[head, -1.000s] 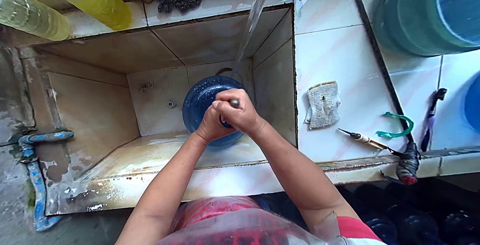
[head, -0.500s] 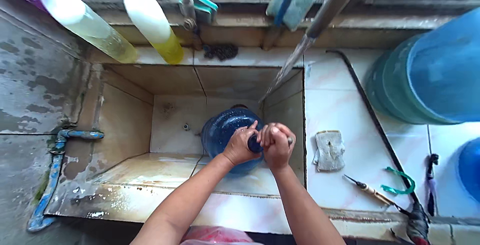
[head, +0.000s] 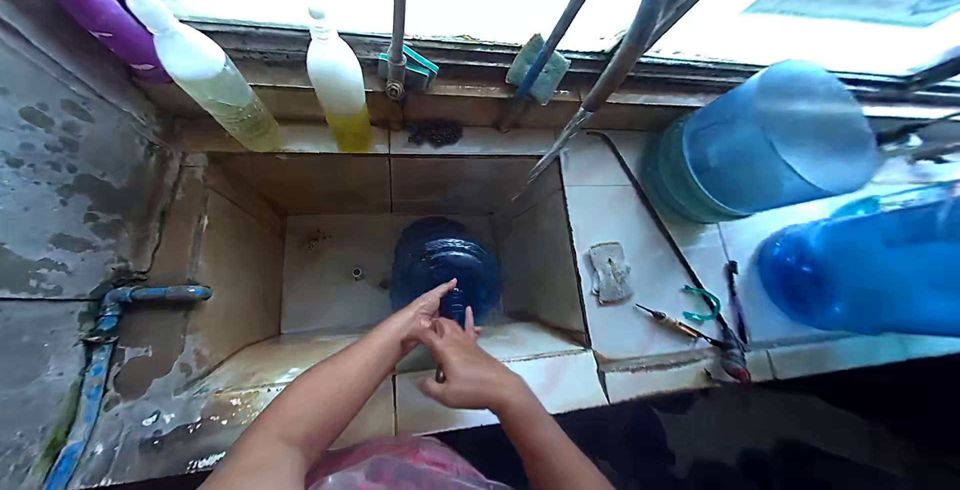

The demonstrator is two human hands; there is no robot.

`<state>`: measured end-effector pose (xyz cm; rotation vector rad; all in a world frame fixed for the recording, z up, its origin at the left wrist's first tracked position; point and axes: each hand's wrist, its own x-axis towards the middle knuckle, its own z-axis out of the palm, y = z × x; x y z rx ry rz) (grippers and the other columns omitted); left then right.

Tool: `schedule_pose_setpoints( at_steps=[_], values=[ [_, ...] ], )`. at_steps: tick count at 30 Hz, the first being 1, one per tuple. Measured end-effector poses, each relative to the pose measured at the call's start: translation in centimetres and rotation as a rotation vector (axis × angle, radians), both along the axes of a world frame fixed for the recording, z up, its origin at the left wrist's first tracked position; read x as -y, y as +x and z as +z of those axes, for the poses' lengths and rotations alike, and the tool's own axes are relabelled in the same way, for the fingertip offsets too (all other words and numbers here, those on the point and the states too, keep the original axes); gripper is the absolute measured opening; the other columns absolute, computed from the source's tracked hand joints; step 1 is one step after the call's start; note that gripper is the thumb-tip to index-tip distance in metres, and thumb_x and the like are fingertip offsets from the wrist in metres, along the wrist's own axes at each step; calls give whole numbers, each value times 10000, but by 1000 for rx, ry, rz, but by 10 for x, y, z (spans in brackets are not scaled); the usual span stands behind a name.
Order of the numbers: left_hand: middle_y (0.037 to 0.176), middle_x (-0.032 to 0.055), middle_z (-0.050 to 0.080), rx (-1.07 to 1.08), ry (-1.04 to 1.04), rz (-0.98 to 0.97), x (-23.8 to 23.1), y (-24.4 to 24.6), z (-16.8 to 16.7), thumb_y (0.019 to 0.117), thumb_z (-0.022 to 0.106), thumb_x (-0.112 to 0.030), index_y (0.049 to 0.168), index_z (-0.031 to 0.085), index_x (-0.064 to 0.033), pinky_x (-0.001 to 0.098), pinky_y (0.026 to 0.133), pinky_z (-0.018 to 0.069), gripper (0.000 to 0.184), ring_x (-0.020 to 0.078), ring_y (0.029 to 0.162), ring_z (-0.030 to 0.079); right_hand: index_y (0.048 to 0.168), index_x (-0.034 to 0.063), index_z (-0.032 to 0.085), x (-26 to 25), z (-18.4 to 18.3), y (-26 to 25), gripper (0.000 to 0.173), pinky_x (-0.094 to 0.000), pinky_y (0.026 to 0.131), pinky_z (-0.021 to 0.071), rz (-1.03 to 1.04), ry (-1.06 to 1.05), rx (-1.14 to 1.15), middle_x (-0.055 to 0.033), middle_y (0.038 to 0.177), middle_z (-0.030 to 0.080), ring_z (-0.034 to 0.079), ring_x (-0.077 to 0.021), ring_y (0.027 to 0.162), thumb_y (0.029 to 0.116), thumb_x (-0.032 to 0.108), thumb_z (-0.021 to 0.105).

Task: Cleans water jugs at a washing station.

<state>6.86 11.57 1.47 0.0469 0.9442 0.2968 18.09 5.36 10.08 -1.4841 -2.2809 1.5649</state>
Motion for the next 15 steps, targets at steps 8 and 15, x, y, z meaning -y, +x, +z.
schedule_pose_setpoints(
  at_steps=[8,15],
  values=[
    [917,129,631,-36,-143,102,39,37,2,986,612,-267,1190,538,-83,359,629,564,285,230,747,653,1515,41,382,80,16,-15,593,-533,940,557,-649,-157,674,-236,1271,646,686,-380,1116,1059,395,520],
    [889,48,633,152,143,192,143,54,94,1022,582,-184,1146,575,-60,286,687,542,175,131,759,631,1287,12,621,168,111,17,332,-583,885,555,-554,10,913,-228,1212,666,685,-397,1086,1046,221,531]
  ],
)
